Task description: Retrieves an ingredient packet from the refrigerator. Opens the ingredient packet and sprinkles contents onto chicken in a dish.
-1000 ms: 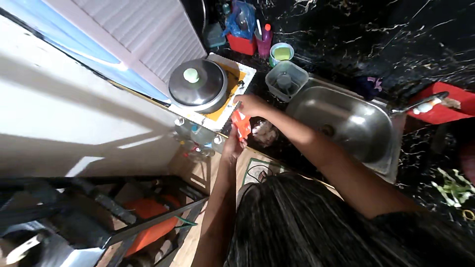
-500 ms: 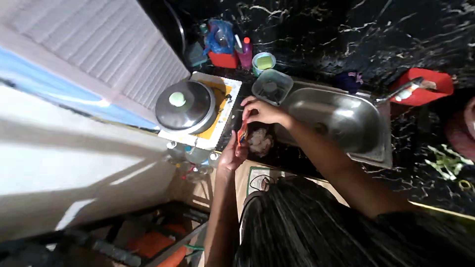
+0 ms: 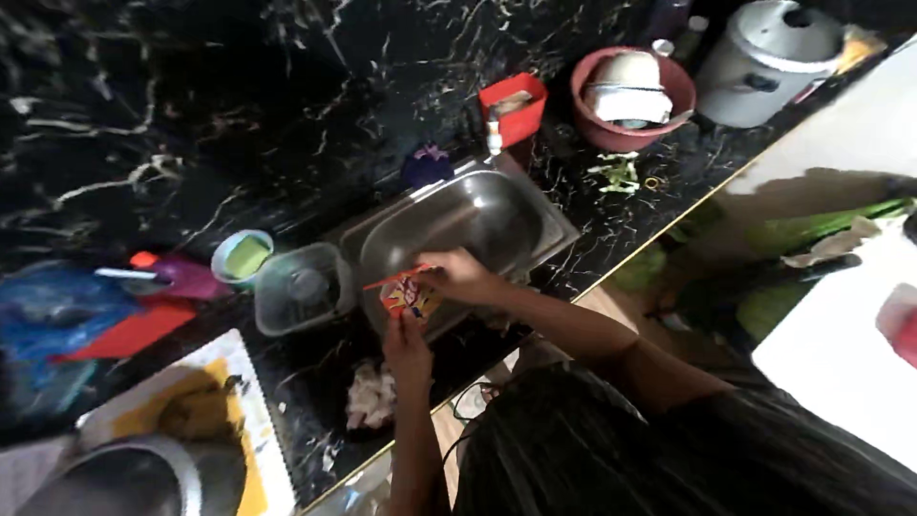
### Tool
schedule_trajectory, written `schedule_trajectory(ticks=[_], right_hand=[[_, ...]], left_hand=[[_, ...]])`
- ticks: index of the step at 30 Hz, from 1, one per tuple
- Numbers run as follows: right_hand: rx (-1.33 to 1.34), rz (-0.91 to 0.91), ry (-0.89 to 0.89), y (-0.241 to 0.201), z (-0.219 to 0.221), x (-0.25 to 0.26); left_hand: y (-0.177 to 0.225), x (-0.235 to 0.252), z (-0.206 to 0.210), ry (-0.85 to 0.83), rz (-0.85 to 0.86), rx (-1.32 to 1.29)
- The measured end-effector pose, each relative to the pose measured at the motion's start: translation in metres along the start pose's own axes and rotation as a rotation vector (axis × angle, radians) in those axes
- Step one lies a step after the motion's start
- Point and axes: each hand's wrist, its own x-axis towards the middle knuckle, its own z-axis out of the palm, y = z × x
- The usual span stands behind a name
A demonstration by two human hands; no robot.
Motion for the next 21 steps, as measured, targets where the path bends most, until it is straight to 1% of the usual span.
schedule_trajectory(ticks=[2,4,6,8,11,13,16,19,21], right_hand=[[0.02,0.051,0.076,0.014,-0.027,-0.014],[0.04,0.071,0.14,0.035,-0.06,-0.029],[0.039,0.079,0.187,0.056,-0.104,-0.044],[-0.05,0.1,0.256,0.081,-0.155,-0.063],[-0.156,0.284,0.36,0.118,-0.248,-0.102],[-0.233,0.402,0.481,0.14,-0.311,-0.13],[-0.322,0.575,0.667,0.176,-0.397,-0.175],[-0.42,0.735,0.81,0.207,-0.462,-0.209],[-0.494,0.811,0.865,0.219,-0.497,-0.218]], left_hand=[[0.013,0.01,0.026,-0.067,0.045,0.085],[0.021,0.019,0.047,-0.147,0.071,0.098],[0.026,0.029,0.066,-0.237,0.093,0.063],[0.03,0.037,0.085,-0.276,0.054,0.051],[0.027,0.046,0.114,-0.235,-0.004,0.032],[0.025,0.049,0.133,-0.21,-0.044,0.022],[0.024,0.053,0.163,-0.163,-0.055,0.028],[0.033,0.052,0.191,-0.155,-0.082,0.045],[0.047,0.054,0.211,-0.167,-0.094,0.04]])
